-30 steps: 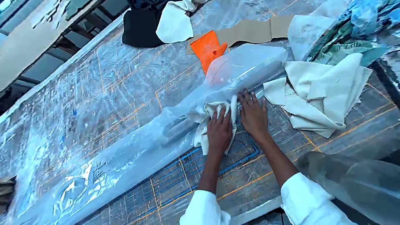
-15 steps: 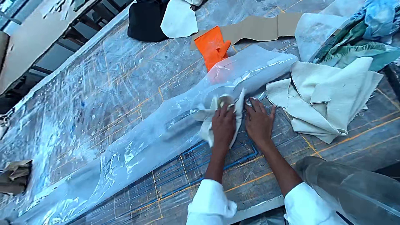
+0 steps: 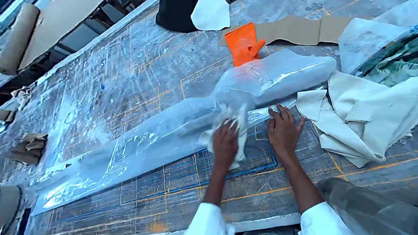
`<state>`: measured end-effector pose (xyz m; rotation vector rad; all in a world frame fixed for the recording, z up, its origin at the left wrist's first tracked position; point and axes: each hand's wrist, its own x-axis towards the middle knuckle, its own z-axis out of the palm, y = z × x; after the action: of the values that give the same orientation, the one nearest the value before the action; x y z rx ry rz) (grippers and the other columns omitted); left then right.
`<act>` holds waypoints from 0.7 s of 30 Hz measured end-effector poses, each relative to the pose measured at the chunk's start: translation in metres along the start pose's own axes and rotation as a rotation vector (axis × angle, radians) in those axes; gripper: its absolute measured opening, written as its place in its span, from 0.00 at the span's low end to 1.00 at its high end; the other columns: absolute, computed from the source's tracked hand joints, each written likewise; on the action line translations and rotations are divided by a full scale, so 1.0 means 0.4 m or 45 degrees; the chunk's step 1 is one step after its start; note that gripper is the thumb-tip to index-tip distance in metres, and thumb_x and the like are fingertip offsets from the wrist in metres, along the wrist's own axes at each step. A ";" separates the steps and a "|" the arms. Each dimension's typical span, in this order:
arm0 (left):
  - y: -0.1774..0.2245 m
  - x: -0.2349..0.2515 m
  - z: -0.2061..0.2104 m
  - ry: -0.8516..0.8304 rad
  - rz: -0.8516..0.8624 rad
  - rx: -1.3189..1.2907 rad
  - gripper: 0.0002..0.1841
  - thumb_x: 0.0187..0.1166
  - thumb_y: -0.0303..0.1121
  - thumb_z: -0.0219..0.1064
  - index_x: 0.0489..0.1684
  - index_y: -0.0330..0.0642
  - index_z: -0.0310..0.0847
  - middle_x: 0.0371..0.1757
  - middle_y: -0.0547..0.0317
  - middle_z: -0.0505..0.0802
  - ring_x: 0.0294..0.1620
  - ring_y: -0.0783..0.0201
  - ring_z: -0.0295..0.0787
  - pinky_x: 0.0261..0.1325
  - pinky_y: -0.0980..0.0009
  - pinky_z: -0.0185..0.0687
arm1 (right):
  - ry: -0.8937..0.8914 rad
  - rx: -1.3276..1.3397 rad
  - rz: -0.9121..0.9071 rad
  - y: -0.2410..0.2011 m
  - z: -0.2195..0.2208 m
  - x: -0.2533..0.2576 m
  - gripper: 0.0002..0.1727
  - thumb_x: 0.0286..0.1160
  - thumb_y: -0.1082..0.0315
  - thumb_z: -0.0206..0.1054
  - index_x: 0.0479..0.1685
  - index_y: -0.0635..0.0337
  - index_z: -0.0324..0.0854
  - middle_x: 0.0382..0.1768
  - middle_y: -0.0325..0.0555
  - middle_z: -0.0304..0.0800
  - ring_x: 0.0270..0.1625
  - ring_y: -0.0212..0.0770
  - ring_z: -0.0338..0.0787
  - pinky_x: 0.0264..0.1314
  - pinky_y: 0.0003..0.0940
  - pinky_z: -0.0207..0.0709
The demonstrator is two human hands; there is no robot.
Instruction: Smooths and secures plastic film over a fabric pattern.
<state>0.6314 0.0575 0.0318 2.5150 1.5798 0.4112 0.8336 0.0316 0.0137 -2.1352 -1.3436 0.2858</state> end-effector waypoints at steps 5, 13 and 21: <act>-0.313 -0.230 -0.174 0.048 -0.667 0.225 0.17 0.88 0.32 0.59 0.67 0.33 0.85 0.66 0.29 0.87 0.66 0.28 0.82 0.66 0.31 0.77 | 0.017 0.000 -0.029 0.002 0.008 0.001 0.22 0.89 0.62 0.49 0.72 0.46 0.85 0.82 0.46 0.77 0.89 0.57 0.67 0.86 0.82 0.31; -0.081 -0.040 -0.052 0.096 -0.177 0.022 0.20 0.83 0.39 0.63 0.73 0.56 0.86 0.82 0.49 0.81 0.84 0.40 0.73 0.82 0.38 0.65 | 0.027 -0.037 -0.096 0.002 0.005 0.000 0.24 0.90 0.54 0.50 0.71 0.51 0.85 0.81 0.54 0.76 0.88 0.64 0.66 0.82 0.87 0.28; -0.598 -0.396 -0.300 0.108 -0.942 0.242 0.18 0.89 0.32 0.56 0.65 0.30 0.85 0.69 0.25 0.84 0.70 0.22 0.77 0.65 0.24 0.72 | 0.027 -0.129 -0.147 0.031 0.022 -0.004 0.28 0.92 0.48 0.44 0.73 0.52 0.82 0.82 0.52 0.74 0.89 0.63 0.64 0.83 0.86 0.29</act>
<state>0.3242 0.0168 0.0588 1.8251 2.5019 0.2703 0.8379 0.0297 -0.0008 -2.1264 -1.4911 0.1511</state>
